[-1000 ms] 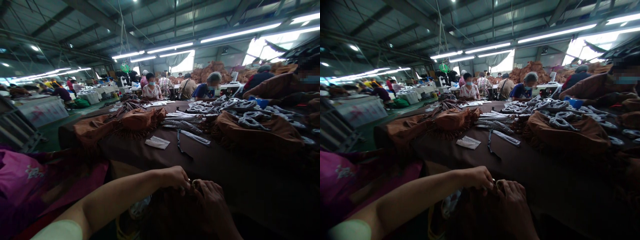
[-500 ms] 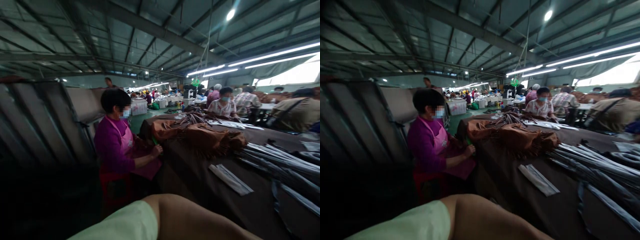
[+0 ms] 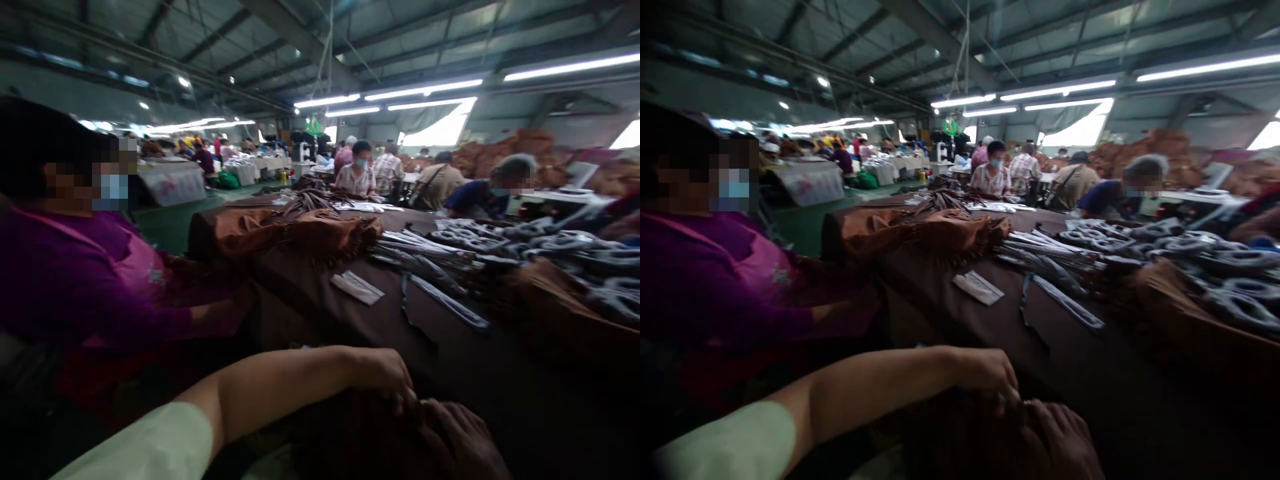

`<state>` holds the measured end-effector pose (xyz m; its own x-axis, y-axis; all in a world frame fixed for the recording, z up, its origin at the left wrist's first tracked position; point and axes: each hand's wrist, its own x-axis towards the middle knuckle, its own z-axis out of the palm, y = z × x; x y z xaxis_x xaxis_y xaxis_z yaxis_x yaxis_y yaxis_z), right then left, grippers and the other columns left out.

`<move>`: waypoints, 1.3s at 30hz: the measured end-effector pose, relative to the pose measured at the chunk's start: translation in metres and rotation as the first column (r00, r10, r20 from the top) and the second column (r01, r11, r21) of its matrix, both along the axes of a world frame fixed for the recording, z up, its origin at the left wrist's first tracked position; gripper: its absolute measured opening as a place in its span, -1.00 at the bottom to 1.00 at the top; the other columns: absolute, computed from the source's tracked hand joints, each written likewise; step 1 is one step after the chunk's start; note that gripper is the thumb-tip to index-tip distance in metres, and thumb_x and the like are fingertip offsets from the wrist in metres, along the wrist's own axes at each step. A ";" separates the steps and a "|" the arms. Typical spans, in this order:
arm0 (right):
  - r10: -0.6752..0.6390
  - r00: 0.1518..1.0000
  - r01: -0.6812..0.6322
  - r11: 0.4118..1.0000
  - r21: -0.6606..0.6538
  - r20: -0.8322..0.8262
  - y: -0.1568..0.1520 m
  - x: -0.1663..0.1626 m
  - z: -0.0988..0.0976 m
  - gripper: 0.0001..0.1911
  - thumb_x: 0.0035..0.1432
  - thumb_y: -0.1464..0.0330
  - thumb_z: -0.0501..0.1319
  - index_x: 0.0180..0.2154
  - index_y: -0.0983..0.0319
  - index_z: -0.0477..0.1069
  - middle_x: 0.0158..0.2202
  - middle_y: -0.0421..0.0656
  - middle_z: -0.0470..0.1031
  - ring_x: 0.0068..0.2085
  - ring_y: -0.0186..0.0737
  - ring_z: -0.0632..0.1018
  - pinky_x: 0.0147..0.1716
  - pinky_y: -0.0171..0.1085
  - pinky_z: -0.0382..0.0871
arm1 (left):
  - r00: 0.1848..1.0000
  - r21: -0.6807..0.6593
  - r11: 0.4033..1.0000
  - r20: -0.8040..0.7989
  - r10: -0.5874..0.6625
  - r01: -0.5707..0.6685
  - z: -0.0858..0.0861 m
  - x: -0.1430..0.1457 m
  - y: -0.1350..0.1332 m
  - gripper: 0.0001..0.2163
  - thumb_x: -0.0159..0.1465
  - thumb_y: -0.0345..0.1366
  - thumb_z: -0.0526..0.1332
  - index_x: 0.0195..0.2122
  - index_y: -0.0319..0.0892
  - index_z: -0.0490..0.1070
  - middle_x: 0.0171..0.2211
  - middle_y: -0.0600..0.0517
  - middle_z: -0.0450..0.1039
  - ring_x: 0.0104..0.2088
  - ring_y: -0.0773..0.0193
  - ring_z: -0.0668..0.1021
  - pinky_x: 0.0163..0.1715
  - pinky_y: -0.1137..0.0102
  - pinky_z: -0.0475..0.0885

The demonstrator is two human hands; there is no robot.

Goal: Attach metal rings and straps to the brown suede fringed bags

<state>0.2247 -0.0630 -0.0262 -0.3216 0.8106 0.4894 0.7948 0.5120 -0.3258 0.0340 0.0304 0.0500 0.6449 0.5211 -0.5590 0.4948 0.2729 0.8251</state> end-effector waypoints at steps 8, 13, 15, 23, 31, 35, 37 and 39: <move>-0.114 0.988 0.127 0.983 -0.129 0.106 -0.008 -0.019 0.030 -0.88 0.21 0.26 0.16 -0.24 0.17 0.35 -0.30 -0.14 0.49 -0.27 -0.15 0.51 -0.23 -0.17 0.34 | 0.979 0.098 0.975 -0.068 -0.192 0.198 0.019 0.000 -0.003 -0.83 0.03 -0.24 0.34 -0.57 -0.23 0.45 -0.70 0.15 0.36 -0.66 0.46 0.29 -0.63 0.51 0.09; -0.015 0.991 0.036 0.985 -0.166 0.129 -0.005 -0.011 0.023 -0.92 0.22 0.33 0.16 -0.33 0.17 0.30 -0.37 -0.19 0.45 -0.33 -0.19 0.48 -0.28 -0.20 0.29 | 0.991 0.073 0.994 -0.119 -0.068 0.077 0.017 0.005 -0.006 -0.81 0.01 -0.32 0.35 -0.64 -0.21 0.37 -0.76 0.17 0.30 -0.69 0.45 0.28 -0.63 0.49 0.09; -0.003 0.991 0.025 0.987 -0.156 0.137 -0.005 -0.010 0.021 -0.90 0.22 0.33 0.16 -0.35 0.17 0.27 -0.39 -0.20 0.42 -0.34 -0.19 0.46 -0.28 -0.19 0.28 | 0.995 0.051 0.998 -0.097 -0.030 0.035 0.014 0.006 -0.005 -0.80 0.00 -0.33 0.35 -0.65 -0.21 0.36 -0.78 0.17 0.28 -0.69 0.45 0.28 -0.63 0.49 0.10; 0.092 0.988 -0.075 0.988 -0.133 0.120 -0.010 -0.014 0.010 -0.93 0.22 0.34 0.12 -0.32 0.17 0.24 -0.38 -0.16 0.42 -0.34 -0.17 0.45 -0.22 -0.15 0.26 | 0.919 0.087 0.941 -0.258 -0.297 0.328 0.005 0.019 0.017 -0.73 -0.18 -0.18 0.46 -0.67 -0.21 0.42 -0.72 0.10 0.35 -0.62 0.35 0.36 -0.58 0.46 0.19; -0.323 0.940 0.340 0.872 -0.352 0.108 -0.013 -0.019 0.035 -0.85 0.21 0.23 0.12 -0.31 0.16 0.37 -0.34 -0.15 0.48 -0.32 -0.16 0.47 -0.32 -0.23 0.22 | 0.986 0.405 0.899 -0.094 -0.137 0.164 0.018 0.005 -0.017 -0.79 0.11 -0.16 0.25 -0.35 -0.15 0.57 -0.64 0.13 0.41 -0.54 0.37 0.45 -0.54 0.53 0.23; -0.281 0.928 0.364 0.825 -0.432 0.244 -0.010 -0.027 0.054 -0.92 0.09 0.39 0.15 -0.45 0.17 0.38 -0.41 -0.15 0.51 -0.33 -0.13 0.49 -0.32 -0.22 0.14 | 0.992 0.610 0.782 -0.076 -0.102 0.127 0.012 -0.006 -0.033 -0.78 0.14 -0.15 0.22 -0.30 -0.09 0.59 -0.52 0.09 0.51 -0.43 0.33 0.50 -0.44 0.53 0.26; -0.314 0.919 0.390 0.806 -0.446 0.237 -0.007 -0.032 0.062 -0.90 0.10 0.36 0.13 -0.45 0.16 0.37 -0.42 -0.16 0.52 -0.34 -0.13 0.50 -0.34 -0.22 0.11 | 0.999 0.522 0.853 0.029 -0.043 0.021 0.002 -0.006 -0.036 -0.72 0.15 -0.12 0.20 -0.29 -0.17 0.59 -0.50 0.05 0.51 -0.48 0.34 0.47 -0.48 0.51 0.26; -0.382 0.900 0.435 0.781 -0.447 0.210 -0.005 -0.037 0.067 -0.84 0.14 0.30 0.11 -0.47 0.15 0.34 -0.45 -0.18 0.51 -0.38 -0.16 0.49 -0.40 -0.24 0.08 | 0.986 0.357 0.927 0.155 0.065 -0.117 -0.010 -0.004 -0.038 -0.66 0.14 -0.09 0.18 -0.27 -0.27 0.57 -0.50 0.02 0.49 -0.55 0.36 0.43 -0.54 0.51 0.25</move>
